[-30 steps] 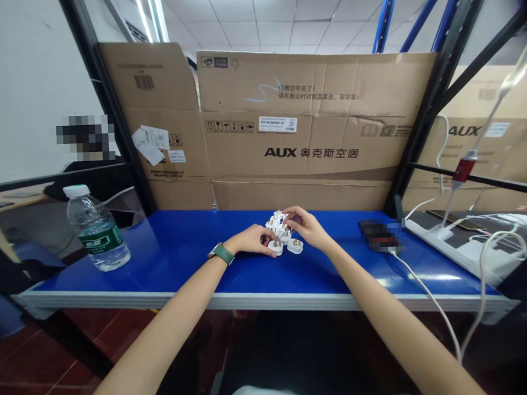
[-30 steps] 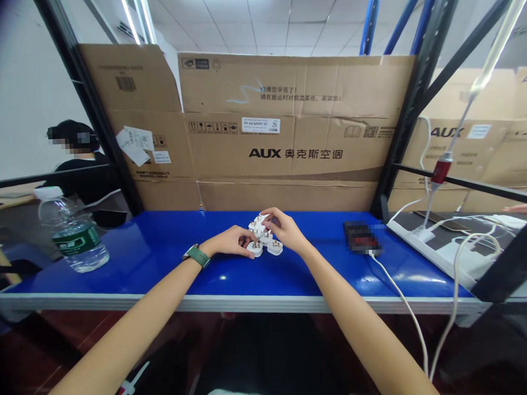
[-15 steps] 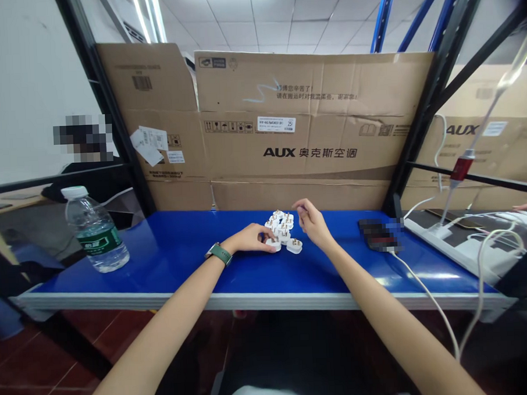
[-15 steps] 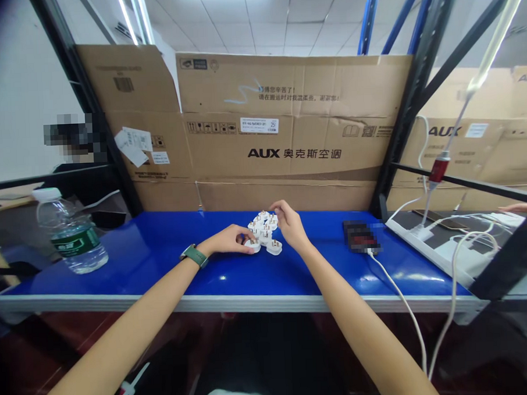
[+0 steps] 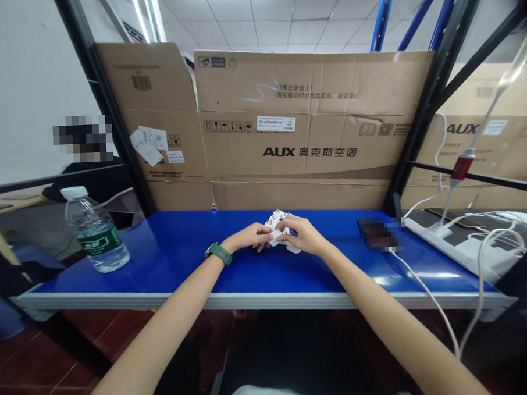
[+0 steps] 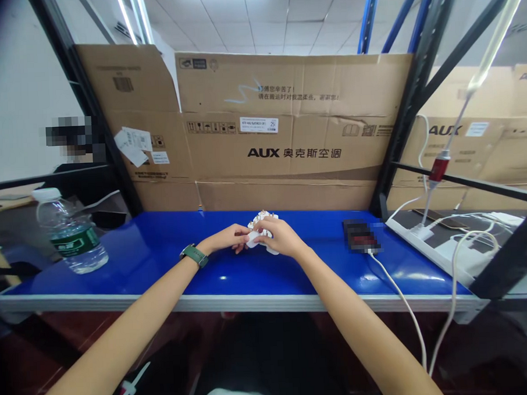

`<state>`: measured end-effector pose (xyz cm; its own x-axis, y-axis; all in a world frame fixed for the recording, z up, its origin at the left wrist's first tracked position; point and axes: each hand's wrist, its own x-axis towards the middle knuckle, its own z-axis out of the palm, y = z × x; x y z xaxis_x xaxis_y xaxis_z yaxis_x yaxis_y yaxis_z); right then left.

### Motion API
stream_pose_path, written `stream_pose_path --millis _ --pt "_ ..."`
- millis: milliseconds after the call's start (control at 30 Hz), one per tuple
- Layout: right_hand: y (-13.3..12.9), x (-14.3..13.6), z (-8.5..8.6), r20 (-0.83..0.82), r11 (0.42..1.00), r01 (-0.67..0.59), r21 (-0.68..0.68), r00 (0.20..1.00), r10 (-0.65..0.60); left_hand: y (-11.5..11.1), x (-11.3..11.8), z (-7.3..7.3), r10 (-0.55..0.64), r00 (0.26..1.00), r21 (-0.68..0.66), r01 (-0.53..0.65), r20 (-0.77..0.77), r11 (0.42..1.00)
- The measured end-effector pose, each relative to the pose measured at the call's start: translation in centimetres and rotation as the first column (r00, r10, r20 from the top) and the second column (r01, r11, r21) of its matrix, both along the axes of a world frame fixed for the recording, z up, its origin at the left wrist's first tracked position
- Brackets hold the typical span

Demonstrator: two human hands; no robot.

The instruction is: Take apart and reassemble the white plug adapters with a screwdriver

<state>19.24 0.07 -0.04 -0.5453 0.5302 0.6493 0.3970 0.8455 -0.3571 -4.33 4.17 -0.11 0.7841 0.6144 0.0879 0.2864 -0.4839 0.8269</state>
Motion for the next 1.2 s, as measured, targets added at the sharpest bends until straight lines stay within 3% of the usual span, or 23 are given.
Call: stream_pose_path --millis 200,300,433,500,667,767,967,1100,1200 --pt "0.6 0.1 -0.5 -0.077 0.970 0.071 -0.230 0.993 -0.091 0.6 0.0 -0.5 0.061 0.998 -0.104 -0.057 0.032 0.993" --pt "0.9 0.3 -0.6 -0.114 0.955 0.095 -0.280 0.985 -0.131 0.5 0.0 -0.3 0.115 0.992 -0.033 -0.113 0.047 0.993" --pt "1.0 0.4 -0.4 -0.219 0.923 0.035 -0.382 0.967 -0.127 0.3 0.1 -0.1 0.138 0.985 0.127 -0.150 0.100 0.980" --pt "0.7 0.4 -0.3 -0.265 0.865 -0.008 -0.502 0.953 -0.145 0.2 0.2 -0.1 0.145 0.982 0.182 -0.165 0.120 0.969" --pt "0.1 0.4 0.1 -0.368 0.650 -0.149 -0.746 0.904 -0.216 -0.1 0.7 -0.3 0.175 0.979 0.228 -0.195 0.104 0.954" --pt "0.0 0.4 0.2 -0.393 0.602 -0.187 -0.777 0.890 -0.230 -0.2 0.8 -0.4 0.189 0.976 0.250 -0.211 0.111 0.945" --pt "0.0 0.2 0.2 -0.403 0.653 -0.153 -0.742 0.880 -0.252 0.2 0.6 -0.6 0.215 0.973 0.295 -0.230 0.085 0.927" --pt "0.3 0.1 0.0 -0.363 0.701 -0.061 -0.711 0.885 -0.292 0.3 0.3 -0.5 0.211 0.977 0.371 -0.206 0.029 0.906" --pt "0.7 0.2 -0.2 -0.347 0.809 0.025 -0.587 0.895 -0.280 0.3 0.1 -0.3 0.219 0.975 0.404 -0.210 0.025 0.890"
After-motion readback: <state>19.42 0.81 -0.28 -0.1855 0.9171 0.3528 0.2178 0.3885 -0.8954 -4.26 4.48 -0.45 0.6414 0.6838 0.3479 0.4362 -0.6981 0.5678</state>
